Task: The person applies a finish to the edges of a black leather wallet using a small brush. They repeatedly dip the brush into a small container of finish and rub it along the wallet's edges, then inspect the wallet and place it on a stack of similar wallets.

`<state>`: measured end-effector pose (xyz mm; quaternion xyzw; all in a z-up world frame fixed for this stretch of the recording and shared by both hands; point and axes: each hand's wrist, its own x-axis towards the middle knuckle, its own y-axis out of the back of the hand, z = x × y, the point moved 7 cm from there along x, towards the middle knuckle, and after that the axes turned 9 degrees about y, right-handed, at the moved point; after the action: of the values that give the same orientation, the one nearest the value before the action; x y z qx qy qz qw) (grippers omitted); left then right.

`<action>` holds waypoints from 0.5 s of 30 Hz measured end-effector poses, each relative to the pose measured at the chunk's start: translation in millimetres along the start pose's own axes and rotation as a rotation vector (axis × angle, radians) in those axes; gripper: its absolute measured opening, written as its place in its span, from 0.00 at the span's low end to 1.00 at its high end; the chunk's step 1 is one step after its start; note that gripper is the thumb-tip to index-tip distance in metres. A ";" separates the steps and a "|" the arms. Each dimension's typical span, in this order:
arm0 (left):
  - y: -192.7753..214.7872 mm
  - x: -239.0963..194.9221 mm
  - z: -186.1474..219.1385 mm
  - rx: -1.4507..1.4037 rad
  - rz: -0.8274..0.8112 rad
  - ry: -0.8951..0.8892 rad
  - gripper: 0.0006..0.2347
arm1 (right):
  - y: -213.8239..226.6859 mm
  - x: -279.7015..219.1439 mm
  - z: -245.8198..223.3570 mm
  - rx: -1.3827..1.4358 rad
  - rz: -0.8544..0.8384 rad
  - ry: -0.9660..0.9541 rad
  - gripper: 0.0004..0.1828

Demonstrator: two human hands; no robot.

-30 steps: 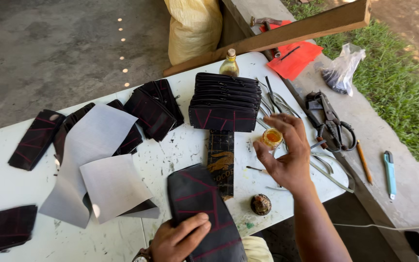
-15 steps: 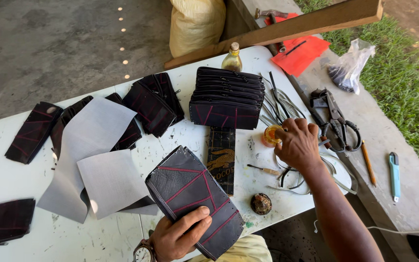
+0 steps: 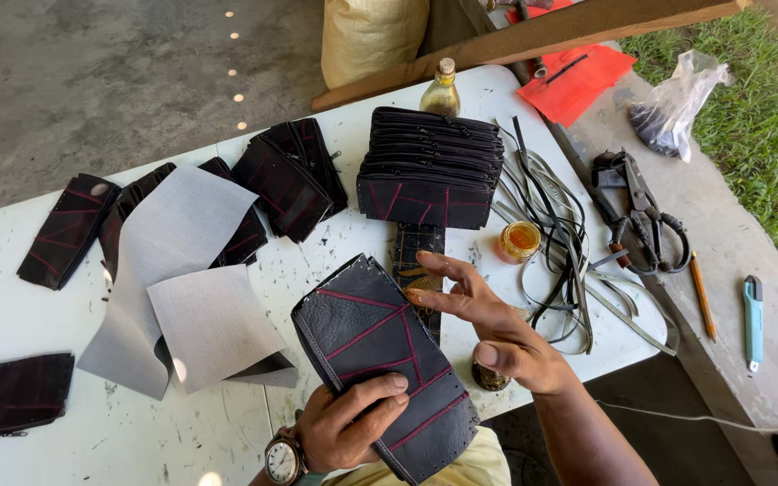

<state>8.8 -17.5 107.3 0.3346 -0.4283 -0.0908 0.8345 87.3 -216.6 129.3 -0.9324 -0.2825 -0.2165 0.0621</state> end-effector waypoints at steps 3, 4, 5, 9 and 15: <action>0.2 -0.8 -0.1 -0.012 0.013 0.006 0.11 | -1.2 4.6 -0.8 -0.108 -0.026 -0.021 0.42; 0.7 -1.3 0.5 -0.017 0.020 -0.004 0.11 | 0.4 4.4 -2.7 -0.226 -0.031 -0.017 0.41; 1.3 -1.4 0.7 -0.023 0.026 -0.015 0.11 | 1.9 3.5 -4.9 -0.345 -0.034 -0.011 0.40; 2.1 1.3 -3.4 -0.032 0.022 0.018 0.12 | 4.6 2.9 -20.8 -0.653 0.006 0.130 0.31; 4.8 3.5 -1.5 -0.053 -0.017 -0.021 0.14 | -5.2 3.9 -25.2 -0.870 -0.040 0.134 0.33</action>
<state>11.5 -14.7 112.0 0.3150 -0.4319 -0.1128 0.8376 78.0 -216.2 153.6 -0.8499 -0.1785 -0.3766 -0.3225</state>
